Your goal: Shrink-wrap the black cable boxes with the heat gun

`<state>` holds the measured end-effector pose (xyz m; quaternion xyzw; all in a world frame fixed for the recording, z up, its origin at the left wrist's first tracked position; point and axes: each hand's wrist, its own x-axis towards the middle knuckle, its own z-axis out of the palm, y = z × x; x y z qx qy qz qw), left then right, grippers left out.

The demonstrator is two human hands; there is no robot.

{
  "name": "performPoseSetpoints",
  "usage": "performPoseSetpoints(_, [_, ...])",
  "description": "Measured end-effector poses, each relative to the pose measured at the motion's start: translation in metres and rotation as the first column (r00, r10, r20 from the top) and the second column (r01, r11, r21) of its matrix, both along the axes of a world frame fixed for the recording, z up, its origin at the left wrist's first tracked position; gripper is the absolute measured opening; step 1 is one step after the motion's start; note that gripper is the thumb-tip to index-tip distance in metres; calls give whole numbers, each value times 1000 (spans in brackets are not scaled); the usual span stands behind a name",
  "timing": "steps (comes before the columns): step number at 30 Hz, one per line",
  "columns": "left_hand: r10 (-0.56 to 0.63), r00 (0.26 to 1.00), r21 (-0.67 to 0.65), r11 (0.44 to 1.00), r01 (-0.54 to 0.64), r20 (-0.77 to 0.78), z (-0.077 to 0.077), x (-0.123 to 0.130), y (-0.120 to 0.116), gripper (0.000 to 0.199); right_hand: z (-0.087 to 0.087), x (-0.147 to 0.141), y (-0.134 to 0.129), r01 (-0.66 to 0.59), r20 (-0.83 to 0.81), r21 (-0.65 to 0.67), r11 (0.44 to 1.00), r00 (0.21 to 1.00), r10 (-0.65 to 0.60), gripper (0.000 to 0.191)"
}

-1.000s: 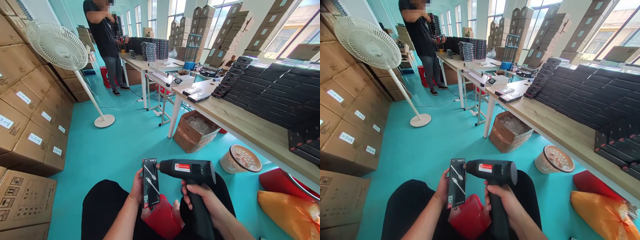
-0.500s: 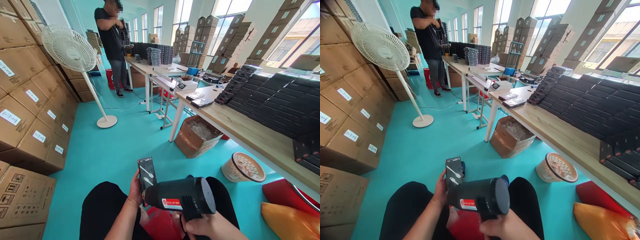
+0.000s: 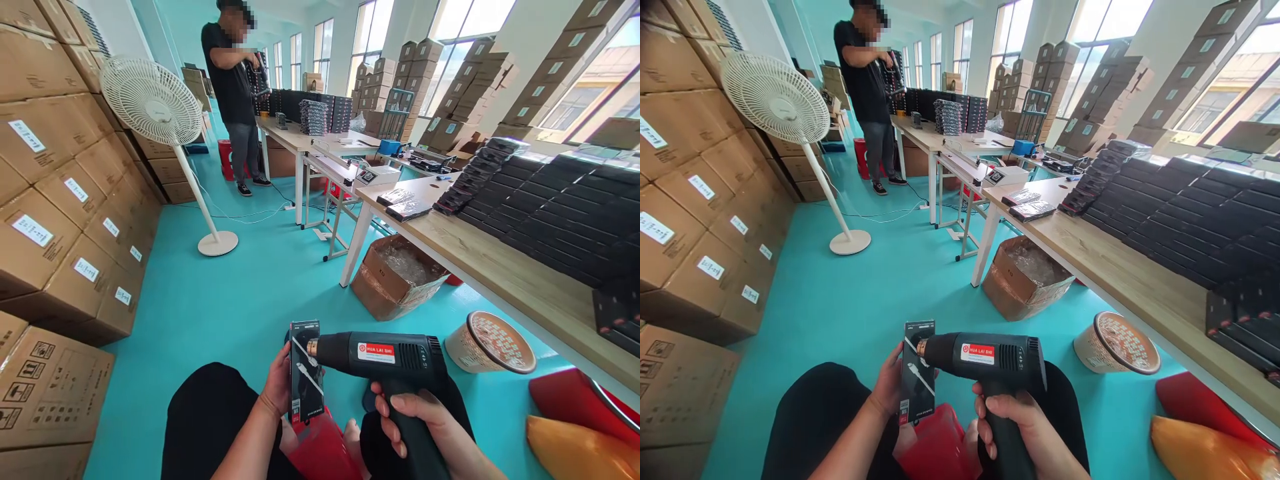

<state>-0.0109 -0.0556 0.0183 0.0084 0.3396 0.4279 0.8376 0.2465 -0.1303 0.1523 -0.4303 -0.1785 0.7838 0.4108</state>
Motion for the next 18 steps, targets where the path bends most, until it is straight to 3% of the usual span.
performPoseSetpoints(5, [-4, 1000, -6, 1000, 4, 5, 8, 6, -1, 45, 10, 2, 10, 125, 111, 37, 991, 985, -129, 33])
performPoseSetpoints(7, [-13, 1000, -18, 1000, 13, -15, 13, 6, 0, 43, 18, 0, 9, 15, 128, 51, 999, 992, -21, 34])
performPoseSetpoints(10, [-26, 999, -13, 1000, 25, -36, 18, 4, 2, 44, 28, -5, 5, -287, 241, 62, 956, 934, 265, 33])
performPoseSetpoints(12, [-26, 1000, 17, 1000, 26, -13, 16, 3, 3, 48, 28, -8, 2, -301, 384, 76, 951, 889, 251, 31])
performPoseSetpoints(15, [3, 999, 57, 998, -6, 39, 6, 3, 4, 50, 21, -8, -5, -179, 479, 105, 978, 871, 108, 34])
performPoseSetpoints(18, [71, 997, 59, 996, -71, -4, -5, 1, 3, 45, 17, -4, -16, -327, 501, 37, 944, 824, 266, 35])
